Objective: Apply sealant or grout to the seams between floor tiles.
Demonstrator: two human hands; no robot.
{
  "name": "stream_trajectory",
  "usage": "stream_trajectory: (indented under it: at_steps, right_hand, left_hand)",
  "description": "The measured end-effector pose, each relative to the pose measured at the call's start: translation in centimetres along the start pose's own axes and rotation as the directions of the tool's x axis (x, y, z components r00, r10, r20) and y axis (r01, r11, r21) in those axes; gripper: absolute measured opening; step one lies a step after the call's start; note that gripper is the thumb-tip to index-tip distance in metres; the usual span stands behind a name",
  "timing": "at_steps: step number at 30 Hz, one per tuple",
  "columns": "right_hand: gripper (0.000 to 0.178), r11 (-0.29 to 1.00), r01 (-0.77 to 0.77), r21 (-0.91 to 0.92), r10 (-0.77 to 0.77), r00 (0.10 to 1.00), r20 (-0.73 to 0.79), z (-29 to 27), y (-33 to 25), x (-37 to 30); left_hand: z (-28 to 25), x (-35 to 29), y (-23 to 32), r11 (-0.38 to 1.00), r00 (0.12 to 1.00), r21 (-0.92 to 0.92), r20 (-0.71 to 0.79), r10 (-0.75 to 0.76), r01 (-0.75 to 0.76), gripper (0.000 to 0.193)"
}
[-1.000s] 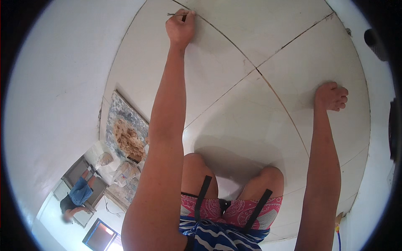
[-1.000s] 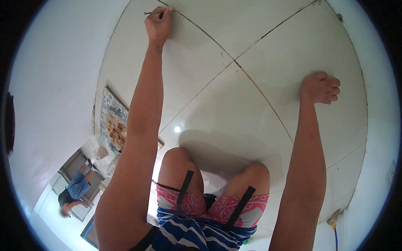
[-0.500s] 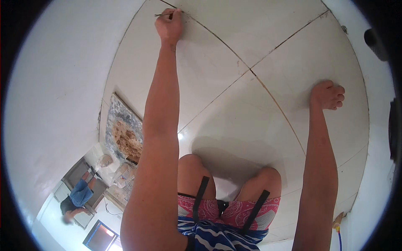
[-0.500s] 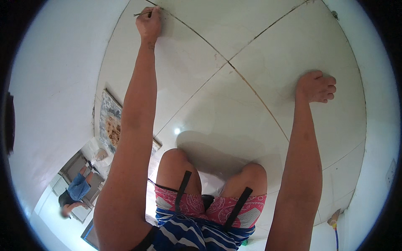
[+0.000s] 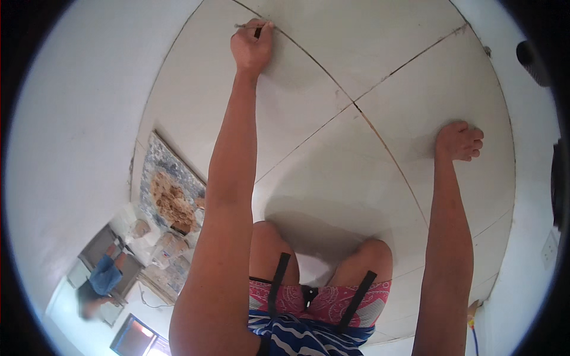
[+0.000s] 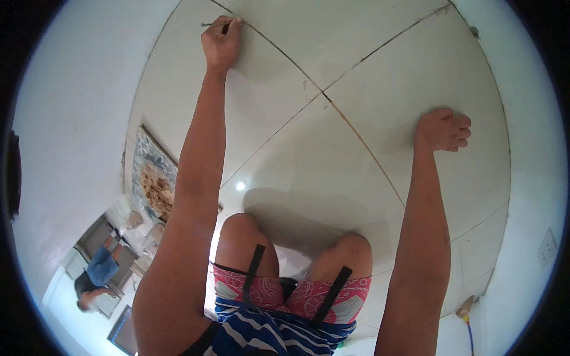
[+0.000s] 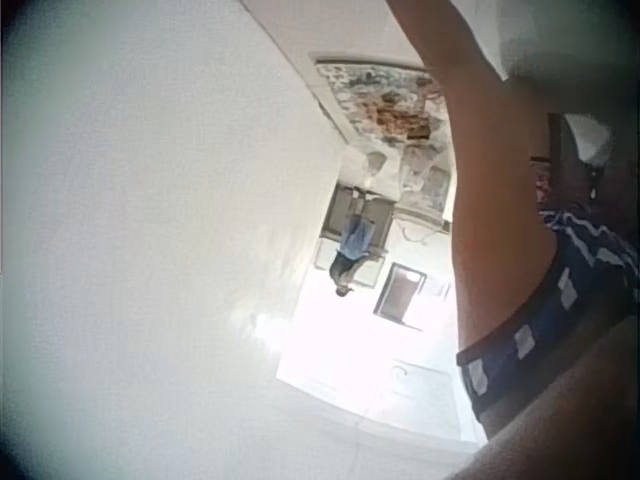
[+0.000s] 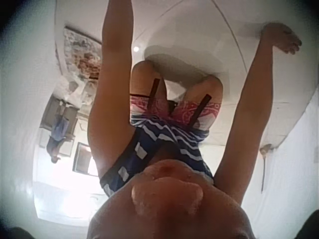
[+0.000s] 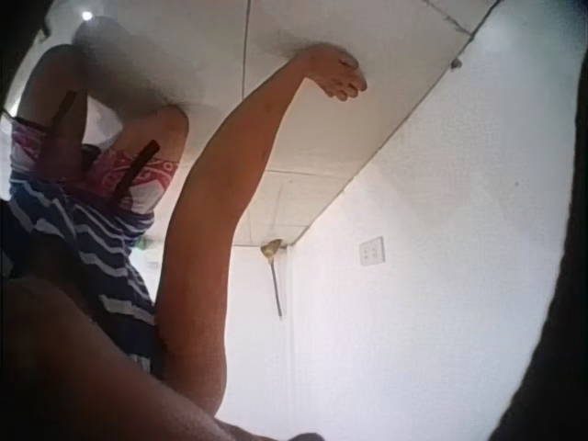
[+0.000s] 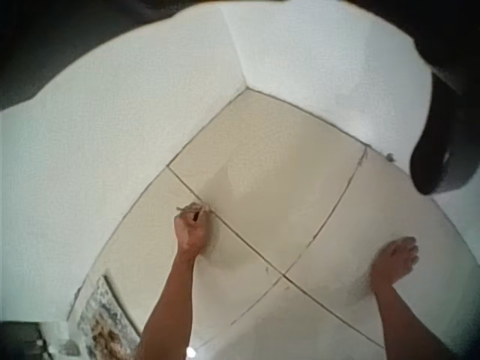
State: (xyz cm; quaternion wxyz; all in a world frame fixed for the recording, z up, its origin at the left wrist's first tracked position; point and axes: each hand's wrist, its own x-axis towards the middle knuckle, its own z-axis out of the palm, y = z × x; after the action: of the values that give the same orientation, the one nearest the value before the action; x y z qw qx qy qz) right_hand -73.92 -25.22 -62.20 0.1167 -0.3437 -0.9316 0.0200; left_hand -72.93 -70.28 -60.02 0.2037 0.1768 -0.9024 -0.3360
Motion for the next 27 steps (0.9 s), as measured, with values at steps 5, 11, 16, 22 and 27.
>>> stream_trajectory:
  at_steps: [5,11,16,22,27]
  right_hand:
    - [0.036,0.999,0.000,-0.036,-0.001,1.000,-0.025,-0.1,0.9,0.8]
    - [0.038,0.999,-0.006,-0.044,0.005,1.000,-0.007,-0.2,0.5,0.6]
    - [0.036,1.000,-0.008,-0.019,0.008,1.000,-0.005,-0.2,0.3,0.8]
    - [0.034,1.000,-0.015,0.001,0.015,1.000,0.023,-0.4,0.3,0.6]
    - [0.034,1.000,-0.002,0.014,0.002,1.000,0.006,-0.7,0.4,0.6]
  left_hand:
    - [0.7,-1.8,1.9,0.994,0.994,-0.043,0.039,-0.099,0.100,0.022]
    - [0.8,-2.0,2.0,1.000,1.000,0.009,0.009,0.000,0.000,0.023]
    - [1.1,-2.0,2.1,0.999,0.999,-0.019,0.009,-0.035,0.035,0.022]
    - [0.5,-1.2,1.9,0.987,0.995,-0.125,0.014,-0.101,0.102,0.023]
    - [0.7,-1.4,2.1,0.983,0.983,-0.051,0.068,-0.170,0.174,0.022]
